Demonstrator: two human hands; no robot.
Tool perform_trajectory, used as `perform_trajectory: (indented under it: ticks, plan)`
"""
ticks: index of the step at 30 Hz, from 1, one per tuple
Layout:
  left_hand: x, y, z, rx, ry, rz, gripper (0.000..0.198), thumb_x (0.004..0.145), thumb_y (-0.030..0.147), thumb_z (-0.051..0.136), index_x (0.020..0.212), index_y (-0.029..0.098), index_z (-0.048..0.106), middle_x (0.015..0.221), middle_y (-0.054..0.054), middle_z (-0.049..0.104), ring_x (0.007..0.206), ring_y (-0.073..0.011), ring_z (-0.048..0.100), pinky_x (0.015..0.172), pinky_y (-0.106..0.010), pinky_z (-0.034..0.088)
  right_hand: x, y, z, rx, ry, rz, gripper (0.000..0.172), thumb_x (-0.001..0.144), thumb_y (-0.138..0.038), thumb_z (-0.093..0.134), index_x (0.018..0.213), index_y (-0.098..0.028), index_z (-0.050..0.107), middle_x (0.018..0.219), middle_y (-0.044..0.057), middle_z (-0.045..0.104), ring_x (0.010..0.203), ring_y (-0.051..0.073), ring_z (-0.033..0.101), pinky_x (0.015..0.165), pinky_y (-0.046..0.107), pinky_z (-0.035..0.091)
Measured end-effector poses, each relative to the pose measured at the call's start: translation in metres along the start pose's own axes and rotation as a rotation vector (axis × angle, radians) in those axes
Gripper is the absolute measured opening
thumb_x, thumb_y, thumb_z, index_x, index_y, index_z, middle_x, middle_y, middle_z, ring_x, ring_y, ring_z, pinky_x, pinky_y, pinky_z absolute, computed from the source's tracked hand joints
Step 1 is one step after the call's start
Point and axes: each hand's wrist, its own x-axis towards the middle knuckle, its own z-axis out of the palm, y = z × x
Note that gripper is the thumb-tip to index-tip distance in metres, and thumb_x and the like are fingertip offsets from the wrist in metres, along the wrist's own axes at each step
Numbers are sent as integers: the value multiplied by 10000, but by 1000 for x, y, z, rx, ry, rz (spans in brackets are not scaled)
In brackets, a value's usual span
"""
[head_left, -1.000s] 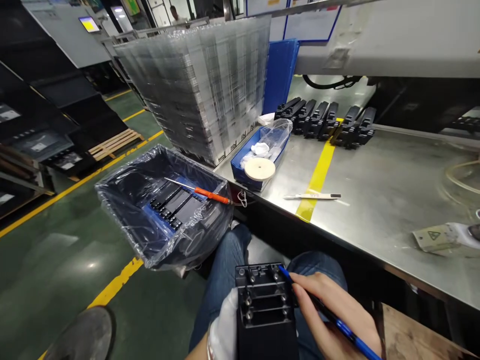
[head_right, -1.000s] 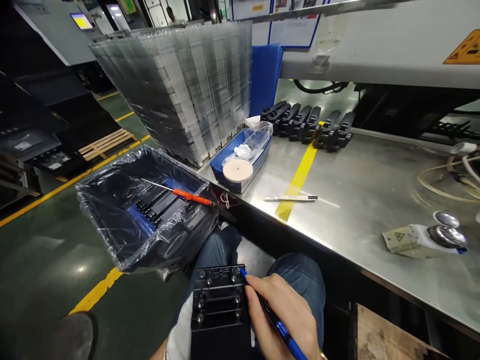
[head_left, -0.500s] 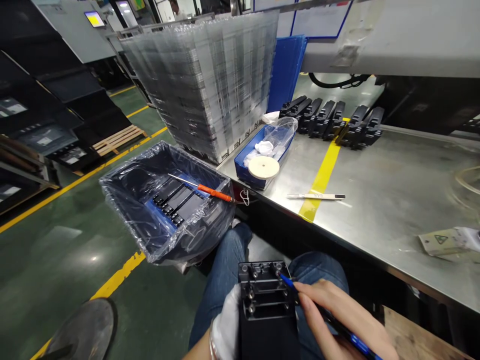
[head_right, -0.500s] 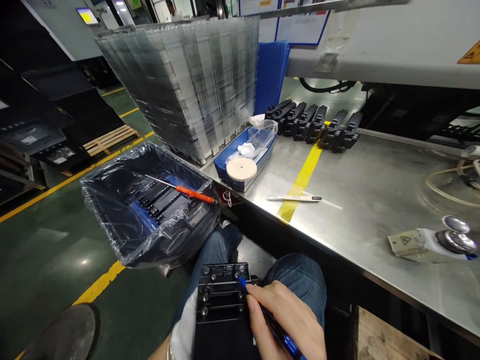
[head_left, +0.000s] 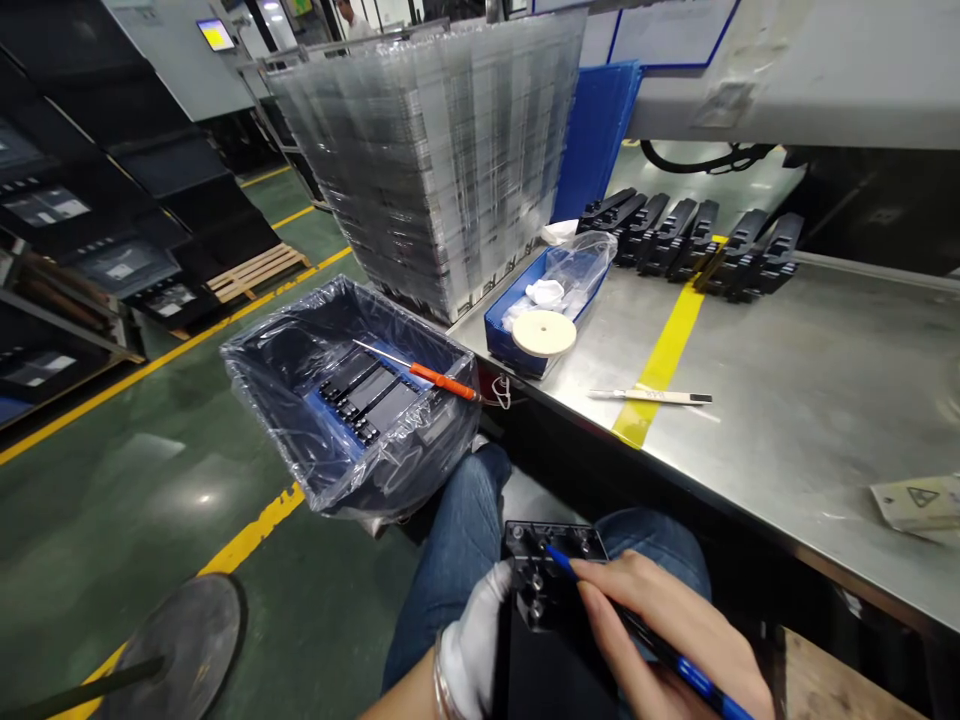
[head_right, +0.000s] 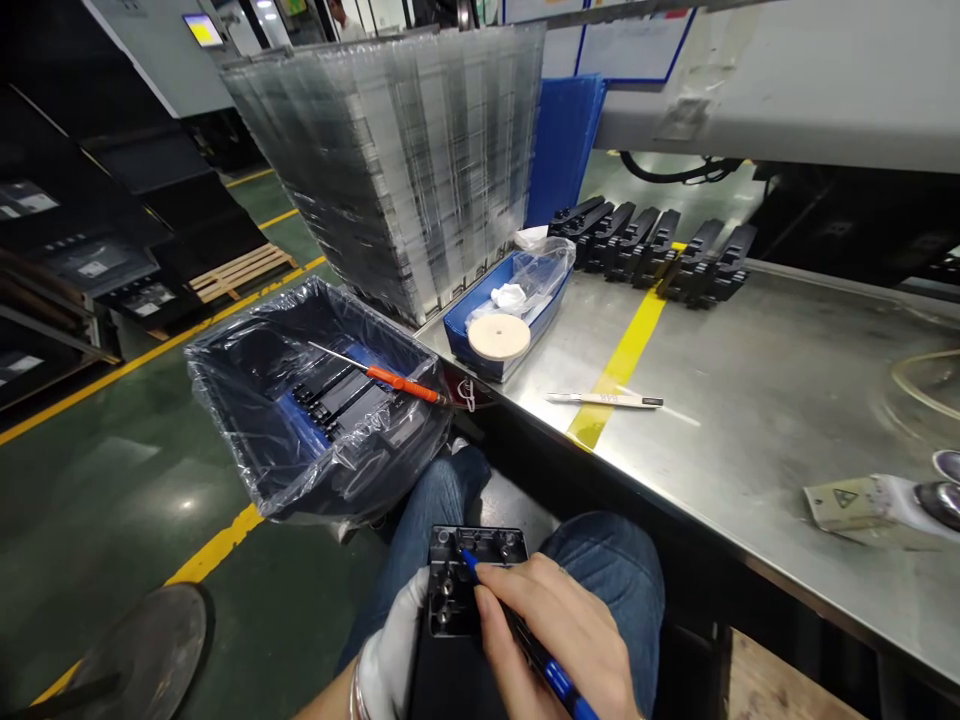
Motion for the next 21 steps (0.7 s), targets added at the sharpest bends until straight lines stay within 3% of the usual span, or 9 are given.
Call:
perform_trajectory:
  ticks: [4, 7, 11, 13, 16, 19, 21]
  plan:
    - [-5, 3, 22, -25, -43, -12, 371, 657, 424, 825, 907, 155, 777, 891, -69, 756, 1083, -284, 647, 1046, -349, 377, -2, 0, -2, -46, 14, 4, 187, 930, -107, 627, 1093, -197, 646, 846, 36, 742, 761, 142, 725, 675, 202, 576]
    - [-6, 3, 34, 16, -83, -21, 401, 615, 481, 868, 844, 164, 783, 864, -63, 757, 1093, -289, 636, 1048, -343, 370, 1, 1, -2, -13, -14, -7, 214, 915, -78, 641, 1109, -168, 653, 769, 24, 682, 668, 116, 666, 605, 199, 547]
    - [2, -2, 22, 16, -55, 95, 270, 590, 435, 915, 704, 227, 785, 753, -4, 738, 1032, -230, 643, 1051, -294, 343, 9, 4, 4, -29, -30, -36, 157, 928, -101, 644, 1078, -137, 672, 689, 2, 602, 586, 101, 592, 526, 203, 499]
    - [7, -5, 9, -19, -21, 148, 169, 650, 368, 894, 651, 252, 772, 703, 25, 722, 970, -185, 644, 1046, -262, 329, 11, 5, 7, -48, -28, -45, 102, 948, -127, 622, 1030, -132, 682, 674, 4, 594, 562, 102, 580, 505, 211, 484]
    - [10, -6, 0, -74, -68, 102, 145, 720, 357, 841, 674, 240, 768, 720, 16, 721, 967, -185, 638, 1035, -268, 332, 9, 5, 7, -23, -35, -53, 149, 930, -97, 630, 1066, -134, 679, 686, 9, 609, 570, 106, 589, 512, 215, 487]
    - [7, -2, 7, -88, -138, -2, 234, 684, 410, 839, 764, 203, 765, 775, -23, 727, 1014, -234, 630, 1021, -301, 345, 1, 1, 4, -22, 2, -36, 222, 893, -75, 657, 1092, -166, 689, 719, 13, 656, 601, 120, 629, 543, 219, 514]
    - [4, 0, 13, -104, -152, -68, 269, 687, 438, 814, 769, 190, 747, 785, -30, 721, 980, -232, 631, 1007, -300, 349, -5, -4, 4, -45, 59, 19, 177, 903, -111, 661, 1049, -197, 712, 717, 4, 671, 601, 120, 640, 562, 218, 522]
